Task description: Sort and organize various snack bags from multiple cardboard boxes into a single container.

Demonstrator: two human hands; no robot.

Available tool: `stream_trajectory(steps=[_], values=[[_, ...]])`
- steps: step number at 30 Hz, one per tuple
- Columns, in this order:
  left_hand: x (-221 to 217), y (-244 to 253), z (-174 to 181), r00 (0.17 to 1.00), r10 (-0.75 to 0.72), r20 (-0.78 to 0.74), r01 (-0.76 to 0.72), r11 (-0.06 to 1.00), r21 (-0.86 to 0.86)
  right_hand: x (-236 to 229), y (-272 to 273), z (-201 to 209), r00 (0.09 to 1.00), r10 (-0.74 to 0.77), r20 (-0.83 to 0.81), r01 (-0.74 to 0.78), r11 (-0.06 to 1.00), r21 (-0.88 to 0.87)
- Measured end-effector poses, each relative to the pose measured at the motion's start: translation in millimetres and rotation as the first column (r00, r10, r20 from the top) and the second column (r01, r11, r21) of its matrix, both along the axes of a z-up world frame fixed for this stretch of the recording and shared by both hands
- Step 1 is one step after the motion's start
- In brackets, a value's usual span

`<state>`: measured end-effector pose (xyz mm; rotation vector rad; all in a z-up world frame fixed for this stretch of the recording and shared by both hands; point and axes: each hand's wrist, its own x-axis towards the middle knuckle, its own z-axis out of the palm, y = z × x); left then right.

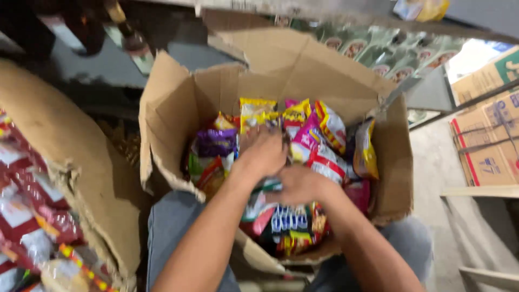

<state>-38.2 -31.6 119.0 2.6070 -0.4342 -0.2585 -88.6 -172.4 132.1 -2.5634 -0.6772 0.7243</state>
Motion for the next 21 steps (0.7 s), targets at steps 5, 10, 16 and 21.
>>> stream_trajectory(steps=[5,10,16,21], values=[[-3.1,-2.5,-1.2,0.992,-0.066,-0.112,0.062,0.997,-0.036,32.8,-49.7,-16.4,0.999,-0.006,0.037,0.000,0.988,0.156],[-9.3,-9.1,36.1,0.965,-0.119,-0.234,0.142,0.986,0.082,55.3,-70.1,-6.6,0.736,-0.411,0.539,0.394,0.906,0.153],[-16.9,-26.7,26.2,0.910,-0.265,-0.320,0.316,0.941,0.120,73.0,-54.3,-32.4,0.701,-0.562,0.439,0.645,0.762,-0.053],[-14.1,-24.8,4.6,0.914,-0.262,-0.311,0.299,0.951,0.077,82.6,-59.8,-47.4,0.741,-0.531,0.411,0.629,0.763,-0.150]])
